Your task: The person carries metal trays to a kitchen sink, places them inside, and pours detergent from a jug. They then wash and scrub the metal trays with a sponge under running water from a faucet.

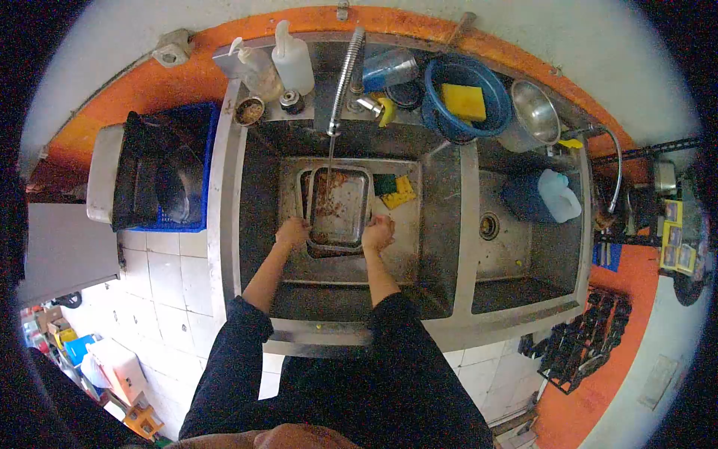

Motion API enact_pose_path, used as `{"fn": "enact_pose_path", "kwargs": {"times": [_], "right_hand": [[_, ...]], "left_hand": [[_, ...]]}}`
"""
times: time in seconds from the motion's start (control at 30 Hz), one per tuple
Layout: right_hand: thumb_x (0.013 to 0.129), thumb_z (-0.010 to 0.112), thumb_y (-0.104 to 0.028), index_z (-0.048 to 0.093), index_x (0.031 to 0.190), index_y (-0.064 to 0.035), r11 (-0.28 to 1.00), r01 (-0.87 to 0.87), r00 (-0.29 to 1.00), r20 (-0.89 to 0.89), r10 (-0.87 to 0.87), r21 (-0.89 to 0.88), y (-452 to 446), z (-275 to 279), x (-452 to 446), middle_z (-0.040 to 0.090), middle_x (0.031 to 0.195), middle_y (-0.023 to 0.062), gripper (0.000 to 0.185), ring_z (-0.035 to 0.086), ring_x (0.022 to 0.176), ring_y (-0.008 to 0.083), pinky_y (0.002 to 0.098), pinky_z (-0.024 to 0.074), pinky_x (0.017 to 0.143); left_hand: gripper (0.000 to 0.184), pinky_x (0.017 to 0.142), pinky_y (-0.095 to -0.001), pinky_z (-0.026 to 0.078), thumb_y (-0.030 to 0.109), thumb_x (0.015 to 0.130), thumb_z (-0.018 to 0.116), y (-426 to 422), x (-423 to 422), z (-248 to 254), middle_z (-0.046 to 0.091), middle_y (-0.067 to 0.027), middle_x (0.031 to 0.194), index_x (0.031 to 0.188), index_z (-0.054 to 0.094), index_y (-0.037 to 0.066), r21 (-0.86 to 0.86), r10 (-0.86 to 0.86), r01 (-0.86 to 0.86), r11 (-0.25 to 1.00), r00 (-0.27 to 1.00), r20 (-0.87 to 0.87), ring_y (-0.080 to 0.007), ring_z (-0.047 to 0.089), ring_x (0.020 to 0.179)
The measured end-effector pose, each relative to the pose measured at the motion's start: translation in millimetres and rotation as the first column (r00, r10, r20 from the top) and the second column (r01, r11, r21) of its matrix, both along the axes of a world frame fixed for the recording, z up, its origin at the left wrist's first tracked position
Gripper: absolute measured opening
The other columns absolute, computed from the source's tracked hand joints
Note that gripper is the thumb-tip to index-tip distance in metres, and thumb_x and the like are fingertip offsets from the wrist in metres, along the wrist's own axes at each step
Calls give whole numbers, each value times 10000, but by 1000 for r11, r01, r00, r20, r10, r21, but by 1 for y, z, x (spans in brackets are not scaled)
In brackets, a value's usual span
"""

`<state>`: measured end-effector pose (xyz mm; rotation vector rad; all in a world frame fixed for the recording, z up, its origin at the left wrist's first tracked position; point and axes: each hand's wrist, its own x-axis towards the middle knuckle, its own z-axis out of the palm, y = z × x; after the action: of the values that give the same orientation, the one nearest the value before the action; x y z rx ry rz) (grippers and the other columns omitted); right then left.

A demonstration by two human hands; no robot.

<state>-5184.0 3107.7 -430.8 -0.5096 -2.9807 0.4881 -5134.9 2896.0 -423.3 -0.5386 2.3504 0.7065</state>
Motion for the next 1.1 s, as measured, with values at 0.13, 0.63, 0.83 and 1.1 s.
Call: {"fn": "enact_pose_path", "kwargs": {"times": [0.13, 0.63, 0.83, 1.1], "right_hand": [[782, 590, -217, 563, 896, -68, 567, 193, 935, 324, 140, -801, -15, 12, -10, 581, 813, 52, 190, 559, 747, 175, 293, 444, 657], [816, 389, -538, 496, 581, -17, 759, -364, 776, 274, 568, -540, -106, 55, -54, 480, 535, 125, 581, 469, 459, 248, 401, 373, 455], [754, 514, -403, 569, 594, -3, 509, -737, 552, 38, 833, -444, -93, 30, -56, 564, 612, 161, 434, 555, 631, 311, 390, 436, 610], [700, 609, -187, 586, 759, -63, 633, -623, 662, 121, 739, -459, -76, 120, -113, 600, 773, 129, 139, 572, 757, 290, 384, 446, 668]], "left_hand": [[359, 749, -409, 468, 302, 788, 512, 7, -5, 77, 576, -205, 971, 961, 570, -7, -25, 72, -70, 997, 992, 108, -325, 562, 914], [244, 568, -351, 461, 295, 762, 565, 29, 79, 163, 598, -98, 622, 741, 628, 60, 202, 245, -188, 961, 919, -309, -246, 593, 600], [281, 537, -333, 457, 313, 768, 566, 27, 118, 200, 585, -95, 588, 697, 611, 44, 220, 332, -304, 927, 937, -103, -244, 590, 564], [222, 630, -338, 463, 207, 777, 519, 43, 22, 111, 612, -147, 761, 843, 596, 9, 467, 404, -175, 867, 797, -449, -272, 602, 712]]}}
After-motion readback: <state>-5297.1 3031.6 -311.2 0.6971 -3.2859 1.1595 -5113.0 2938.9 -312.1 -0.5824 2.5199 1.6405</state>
